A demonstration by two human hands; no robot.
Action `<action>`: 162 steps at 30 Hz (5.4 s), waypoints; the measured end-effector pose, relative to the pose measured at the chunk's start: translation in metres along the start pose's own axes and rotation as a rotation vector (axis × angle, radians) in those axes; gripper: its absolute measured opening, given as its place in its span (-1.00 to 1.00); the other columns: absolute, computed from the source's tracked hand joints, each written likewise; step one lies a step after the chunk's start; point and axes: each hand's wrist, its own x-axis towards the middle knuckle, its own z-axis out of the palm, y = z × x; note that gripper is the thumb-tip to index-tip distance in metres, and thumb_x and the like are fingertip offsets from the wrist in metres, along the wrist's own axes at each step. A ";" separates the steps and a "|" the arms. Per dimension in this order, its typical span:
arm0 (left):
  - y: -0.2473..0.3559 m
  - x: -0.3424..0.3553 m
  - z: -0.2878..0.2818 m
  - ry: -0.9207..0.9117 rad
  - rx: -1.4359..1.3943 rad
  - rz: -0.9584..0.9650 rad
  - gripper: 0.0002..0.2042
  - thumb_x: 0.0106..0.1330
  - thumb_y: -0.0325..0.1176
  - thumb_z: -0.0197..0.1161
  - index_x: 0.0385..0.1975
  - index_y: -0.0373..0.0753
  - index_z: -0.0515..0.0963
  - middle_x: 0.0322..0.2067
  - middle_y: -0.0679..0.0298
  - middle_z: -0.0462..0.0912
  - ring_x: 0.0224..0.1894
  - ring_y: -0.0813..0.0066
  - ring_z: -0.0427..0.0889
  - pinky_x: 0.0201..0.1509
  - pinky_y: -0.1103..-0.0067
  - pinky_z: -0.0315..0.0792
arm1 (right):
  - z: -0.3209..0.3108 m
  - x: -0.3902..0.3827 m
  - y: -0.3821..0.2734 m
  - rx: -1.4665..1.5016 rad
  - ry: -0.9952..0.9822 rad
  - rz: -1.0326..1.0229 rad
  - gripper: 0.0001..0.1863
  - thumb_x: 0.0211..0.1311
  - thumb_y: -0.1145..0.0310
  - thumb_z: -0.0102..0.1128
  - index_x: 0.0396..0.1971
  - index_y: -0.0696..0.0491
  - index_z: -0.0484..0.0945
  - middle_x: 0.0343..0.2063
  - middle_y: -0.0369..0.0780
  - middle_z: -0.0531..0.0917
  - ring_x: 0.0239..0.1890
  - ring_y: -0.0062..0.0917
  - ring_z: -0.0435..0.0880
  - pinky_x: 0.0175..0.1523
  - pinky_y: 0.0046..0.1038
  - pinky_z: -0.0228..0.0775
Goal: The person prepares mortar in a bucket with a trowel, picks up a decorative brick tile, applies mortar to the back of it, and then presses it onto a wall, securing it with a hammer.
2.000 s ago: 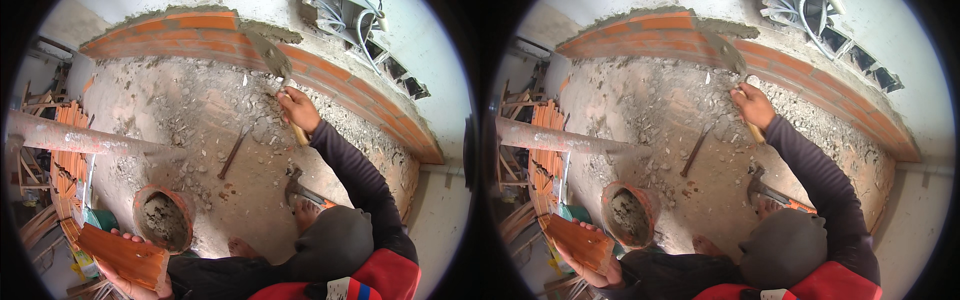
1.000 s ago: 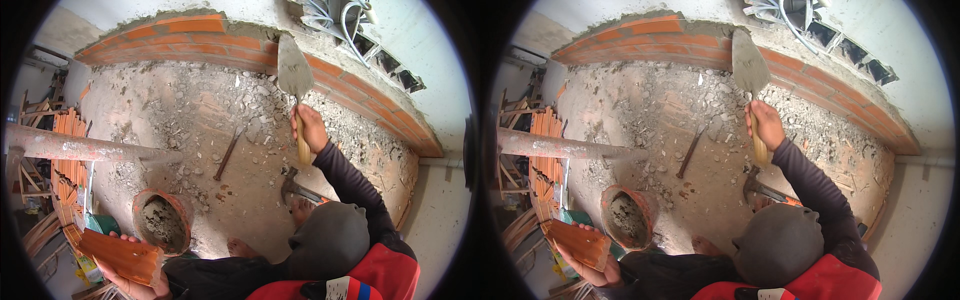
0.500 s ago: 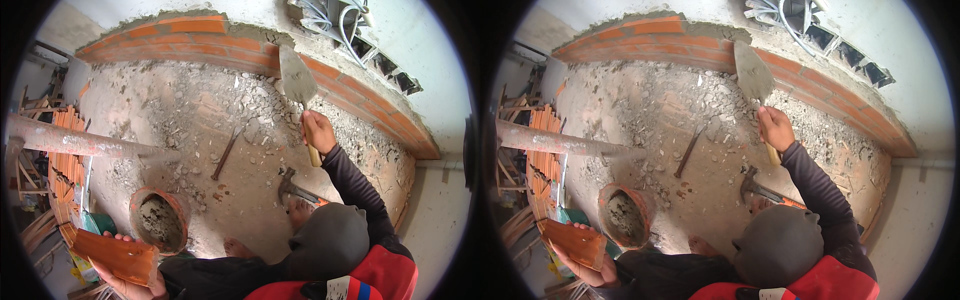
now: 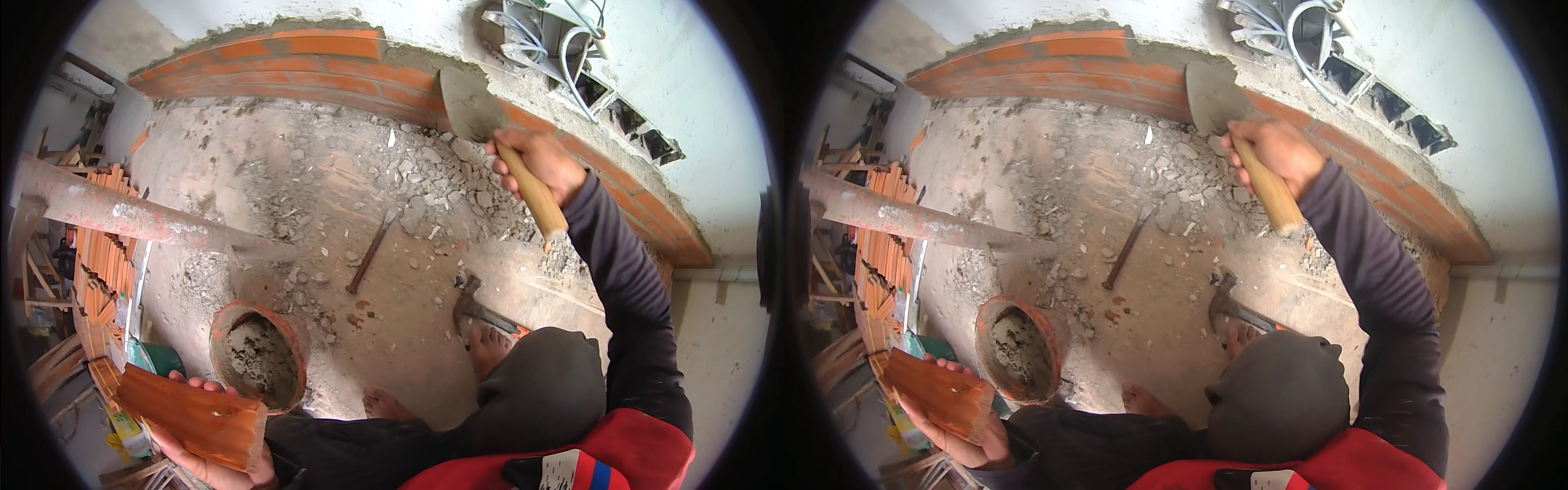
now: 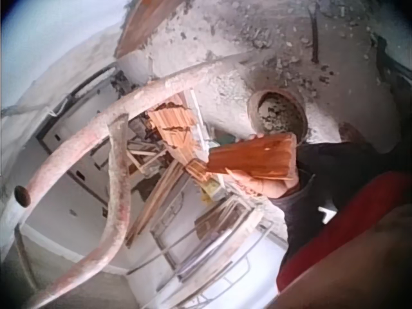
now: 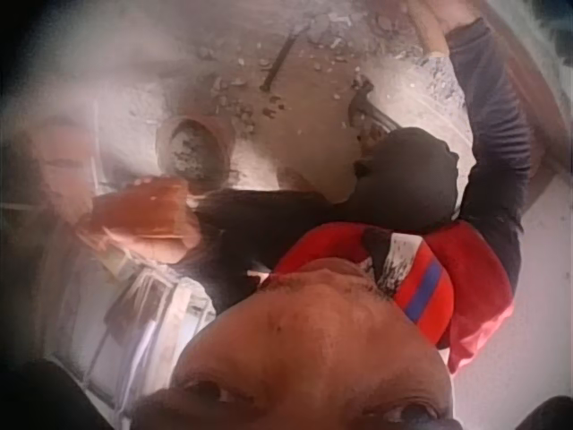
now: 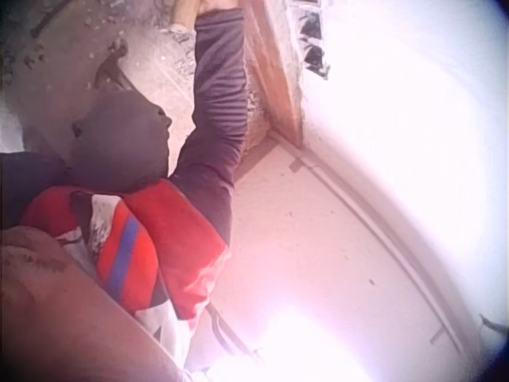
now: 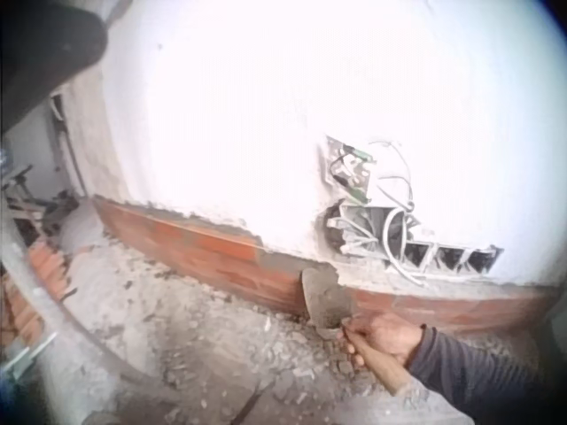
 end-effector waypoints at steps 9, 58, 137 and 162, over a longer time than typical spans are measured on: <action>-0.015 0.003 0.000 0.012 -0.065 -0.029 -0.41 0.45 0.02 0.02 0.28 -0.30 0.17 0.02 0.15 0.40 -0.02 0.35 0.49 0.11 0.44 0.45 | -0.013 0.010 0.044 -1.496 0.614 -0.728 -0.71 0.23 0.53 -0.10 -0.05 0.19 0.39 -0.22 0.08 0.57 -0.23 -0.02 0.65 -0.22 -0.08 0.48; 0.036 -0.015 -0.047 -0.173 -0.163 0.124 -0.50 0.46 -0.17 0.06 0.25 -0.37 0.22 0.12 -0.02 0.42 0.14 0.18 0.46 0.31 0.31 0.39 | -0.096 0.037 0.145 -1.394 0.983 -0.678 -0.55 0.13 0.47 0.19 0.07 0.09 0.39 -0.08 -0.04 0.55 -0.30 -0.04 0.65 -0.27 -0.11 0.52; 0.065 -0.076 -0.164 0.129 -0.302 0.287 -0.41 0.38 0.14 0.08 0.17 -0.24 0.35 0.07 0.12 0.47 0.17 0.22 0.43 0.32 0.21 0.26 | 0.303 0.014 0.109 -1.658 -1.158 -0.395 -0.67 0.20 0.17 0.25 -0.34 0.18 0.62 -0.49 -0.02 0.64 -0.43 -0.21 0.63 -0.27 -0.25 0.43; 0.030 -0.011 -0.107 0.282 0.044 0.213 -0.39 0.43 0.11 0.00 0.10 -0.43 0.33 0.00 0.06 0.52 0.11 0.15 0.49 0.34 0.23 0.34 | -0.153 -0.038 0.029 -0.699 0.075 -0.178 -0.80 0.32 0.30 0.15 -0.35 0.14 0.54 -0.76 -0.41 0.43 -0.74 -0.73 0.38 -0.62 -0.66 0.24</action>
